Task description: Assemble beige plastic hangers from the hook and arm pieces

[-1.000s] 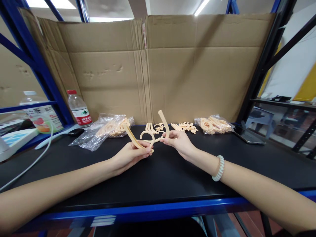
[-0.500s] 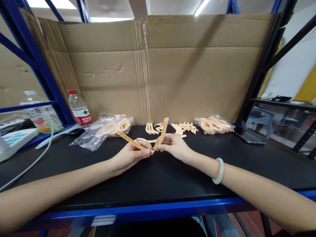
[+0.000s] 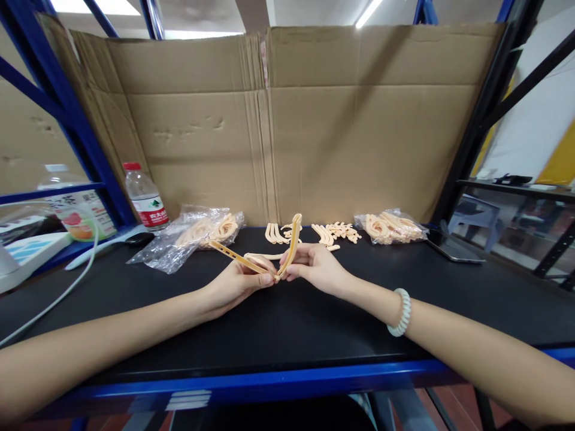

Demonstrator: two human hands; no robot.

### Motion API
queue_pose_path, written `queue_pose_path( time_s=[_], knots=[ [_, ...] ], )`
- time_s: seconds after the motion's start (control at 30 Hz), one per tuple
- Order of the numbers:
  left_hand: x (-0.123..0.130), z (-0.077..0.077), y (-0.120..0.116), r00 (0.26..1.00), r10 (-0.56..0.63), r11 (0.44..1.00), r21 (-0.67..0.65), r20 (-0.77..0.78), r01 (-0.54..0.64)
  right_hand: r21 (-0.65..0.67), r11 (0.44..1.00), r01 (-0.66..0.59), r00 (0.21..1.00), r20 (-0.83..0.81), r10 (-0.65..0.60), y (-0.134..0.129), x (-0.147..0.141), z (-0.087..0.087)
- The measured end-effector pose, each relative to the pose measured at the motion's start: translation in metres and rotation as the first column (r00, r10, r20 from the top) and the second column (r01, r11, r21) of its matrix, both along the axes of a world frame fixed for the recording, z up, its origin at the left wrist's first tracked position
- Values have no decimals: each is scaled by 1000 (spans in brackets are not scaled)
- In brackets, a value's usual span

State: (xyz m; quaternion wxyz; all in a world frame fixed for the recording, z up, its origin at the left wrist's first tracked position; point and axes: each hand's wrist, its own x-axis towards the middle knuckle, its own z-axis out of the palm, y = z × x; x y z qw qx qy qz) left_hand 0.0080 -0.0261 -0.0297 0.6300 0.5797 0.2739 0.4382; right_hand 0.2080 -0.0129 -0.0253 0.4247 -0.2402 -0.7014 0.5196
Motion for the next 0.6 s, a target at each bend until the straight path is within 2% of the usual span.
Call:
queue_pose_path(
  time_s=[0.23,0.43,0.6],
  knots=[
    [1,0,-2,1000,27,999,43,-12,-27,6,1000,4,1000,13,-4,-3,-4,-1],
    [4,0,-5,998,69,994,84,9,-69,96,993,74,997,10,-75,-7,-8,-2],
    [4,0,-8,991,128,991,37,36,-130,147,982,120,993,-6,-121,-10,-10,-5]
  ],
)
